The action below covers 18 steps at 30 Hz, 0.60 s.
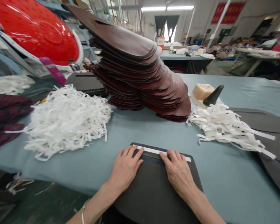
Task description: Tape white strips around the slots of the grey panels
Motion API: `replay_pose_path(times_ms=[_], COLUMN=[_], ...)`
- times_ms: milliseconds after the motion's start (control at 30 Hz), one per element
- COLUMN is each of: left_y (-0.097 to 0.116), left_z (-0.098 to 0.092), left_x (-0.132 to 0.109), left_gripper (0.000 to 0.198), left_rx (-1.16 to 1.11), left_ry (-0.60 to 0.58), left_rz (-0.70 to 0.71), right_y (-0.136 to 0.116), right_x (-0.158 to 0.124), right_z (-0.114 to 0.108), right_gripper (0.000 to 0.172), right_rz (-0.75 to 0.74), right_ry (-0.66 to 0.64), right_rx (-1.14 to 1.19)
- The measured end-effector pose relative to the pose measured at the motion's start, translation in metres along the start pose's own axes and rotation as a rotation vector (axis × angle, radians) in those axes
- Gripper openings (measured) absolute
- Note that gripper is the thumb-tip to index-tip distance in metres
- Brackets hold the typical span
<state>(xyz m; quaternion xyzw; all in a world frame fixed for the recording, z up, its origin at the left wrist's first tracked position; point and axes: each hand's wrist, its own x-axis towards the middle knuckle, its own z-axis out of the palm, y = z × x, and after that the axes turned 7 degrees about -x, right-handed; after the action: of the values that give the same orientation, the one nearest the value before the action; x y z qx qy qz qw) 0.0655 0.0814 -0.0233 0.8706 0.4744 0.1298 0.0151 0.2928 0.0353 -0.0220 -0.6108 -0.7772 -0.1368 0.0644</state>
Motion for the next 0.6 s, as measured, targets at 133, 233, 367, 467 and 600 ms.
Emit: replay_pose_path(times_ms=[133,233,367,467,600], left_y=[-0.017,-0.019,-0.015,-0.014,-0.017], left_z=[0.001,0.004,0.002,-0.001,0.0], left_x=[0.002,0.001,-0.002,-0.003,-0.004], left_gripper=[0.036,0.036,0.035,0.035,0.035], left_rx=[-0.04,-0.117,-0.194,-0.219,-0.216], left_ry=[0.047,0.111,0.158,0.156,0.153], left_rz=[-0.046,-0.078,-0.136,-0.164,-0.192], right_y=[-0.022,-0.018,-0.015,-0.031,-0.064], right_x=[0.023,0.035,0.054,0.075,0.099], right_z=[0.004,0.008,0.015,0.024,0.034], right_gripper=[0.019,0.022,0.037,0.029,0.02], right_rz=[0.003,0.092,0.143,0.046,-0.118], right_ry=[-0.002,-0.021,-0.072,-0.031,0.027], right_rx=[0.05,0.047,-0.012,0.111,0.23])
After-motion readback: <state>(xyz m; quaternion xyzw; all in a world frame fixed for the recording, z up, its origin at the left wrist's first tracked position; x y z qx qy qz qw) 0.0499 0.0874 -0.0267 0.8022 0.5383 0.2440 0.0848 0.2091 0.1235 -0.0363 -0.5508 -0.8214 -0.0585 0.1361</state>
